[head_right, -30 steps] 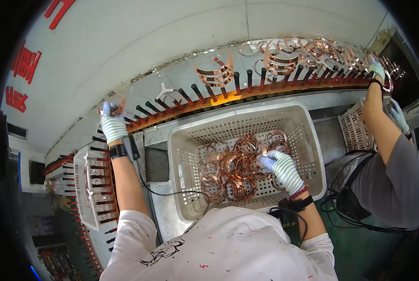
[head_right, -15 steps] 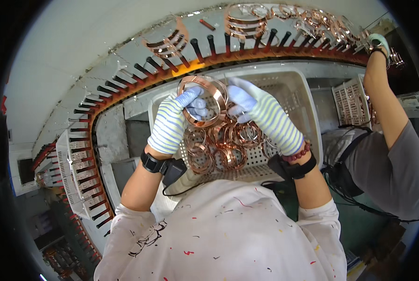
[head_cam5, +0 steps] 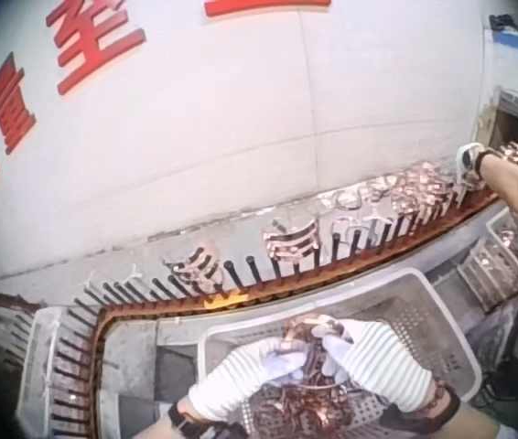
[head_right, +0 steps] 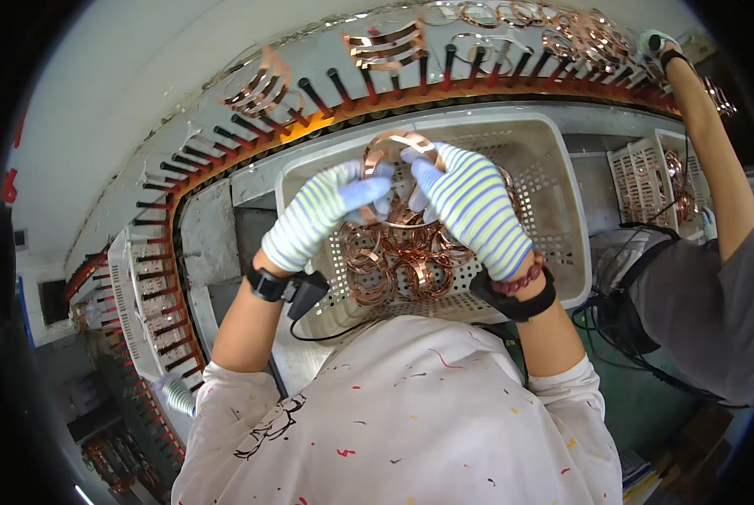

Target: Picking metal rings from a bin and placing them onto a specialized rack at a factory workstation.

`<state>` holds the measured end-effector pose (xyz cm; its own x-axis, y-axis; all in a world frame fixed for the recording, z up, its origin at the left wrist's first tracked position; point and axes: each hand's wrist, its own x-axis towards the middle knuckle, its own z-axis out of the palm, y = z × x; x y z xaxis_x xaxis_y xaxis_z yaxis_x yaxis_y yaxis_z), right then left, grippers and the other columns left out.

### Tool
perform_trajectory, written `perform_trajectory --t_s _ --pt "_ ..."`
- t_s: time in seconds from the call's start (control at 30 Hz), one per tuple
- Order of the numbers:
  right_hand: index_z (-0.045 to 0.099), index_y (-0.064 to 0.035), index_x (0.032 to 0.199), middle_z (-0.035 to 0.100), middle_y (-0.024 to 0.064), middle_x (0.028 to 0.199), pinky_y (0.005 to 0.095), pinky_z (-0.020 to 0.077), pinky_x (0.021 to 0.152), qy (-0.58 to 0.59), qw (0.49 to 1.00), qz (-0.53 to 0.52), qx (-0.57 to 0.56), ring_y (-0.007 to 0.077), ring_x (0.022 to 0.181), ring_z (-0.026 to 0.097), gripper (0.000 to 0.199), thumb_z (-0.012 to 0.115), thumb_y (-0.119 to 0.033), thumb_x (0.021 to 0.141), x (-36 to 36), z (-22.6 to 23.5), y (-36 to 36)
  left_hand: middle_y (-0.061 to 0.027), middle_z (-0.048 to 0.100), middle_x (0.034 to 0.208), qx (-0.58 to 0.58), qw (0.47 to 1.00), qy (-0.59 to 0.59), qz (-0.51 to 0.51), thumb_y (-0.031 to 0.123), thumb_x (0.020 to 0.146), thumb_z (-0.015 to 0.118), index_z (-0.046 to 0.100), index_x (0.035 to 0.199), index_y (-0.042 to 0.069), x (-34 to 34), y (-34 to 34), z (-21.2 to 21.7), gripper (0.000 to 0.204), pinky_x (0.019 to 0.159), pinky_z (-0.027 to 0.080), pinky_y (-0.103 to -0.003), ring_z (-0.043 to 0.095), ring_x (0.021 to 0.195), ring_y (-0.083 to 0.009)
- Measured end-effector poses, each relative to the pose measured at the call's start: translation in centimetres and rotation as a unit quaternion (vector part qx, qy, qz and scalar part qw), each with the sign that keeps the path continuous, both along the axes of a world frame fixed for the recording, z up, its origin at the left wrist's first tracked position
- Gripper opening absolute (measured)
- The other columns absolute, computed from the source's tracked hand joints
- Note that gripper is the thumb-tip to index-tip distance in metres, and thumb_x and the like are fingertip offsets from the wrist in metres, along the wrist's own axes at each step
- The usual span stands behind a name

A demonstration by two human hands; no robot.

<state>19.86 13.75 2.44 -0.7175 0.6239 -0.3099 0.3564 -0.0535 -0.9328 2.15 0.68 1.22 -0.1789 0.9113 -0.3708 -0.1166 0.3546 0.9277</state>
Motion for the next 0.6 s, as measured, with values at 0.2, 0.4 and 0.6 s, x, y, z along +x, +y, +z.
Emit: perform_trajectory --t_s 0.2,0.4,0.6 --pt "0.074 -0.0085 0.116 0.070 0.0019 0.073 0.0205 0.0448 0.050 -0.018 0.996 -0.009 -0.083 0.0079 0.058 0.062 0.033 0.060 -0.035 0.103 0.0 1.8 0.4 -0.0121 0.075 0.102 -0.053 0.988 -0.007 -0.144 0.040 0.097 0.071 0.068 0.128 0.003 -3.1 -3.7 -5.2 0.048 0.082 0.056 -0.031 0.072 0.090 -0.0179" --pt "0.071 -0.0024 0.121 0.068 0.0016 0.079 0.0191 0.0411 0.049 0.147 0.972 -0.038 -0.178 0.0051 0.061 0.059 0.037 0.056 -0.033 0.106 1.7 1.2 0.4 -0.0149 0.072 0.125 -0.035 0.968 0.229 -0.092 0.037 0.095 0.072 0.059 0.140 0.003 -9.7 -5.0 -5.7 0.058 0.100 0.052 -0.037 0.068 0.116 -0.0285" --pt "0.068 -0.0031 0.121 0.069 0.0020 0.079 0.0189 0.0409 0.048 0.194 0.963 -0.073 -0.175 0.0044 0.059 0.059 0.036 0.058 -0.034 0.106 1.7 0.9 0.6 -0.0256 0.050 0.149 0.134 0.835 -0.164 0.508 0.062 0.090 0.070 0.035 0.154 -0.001 -22.2 -10.4 -2.1 0.097 0.113 0.045 -0.054 0.051 0.136 -0.0412"
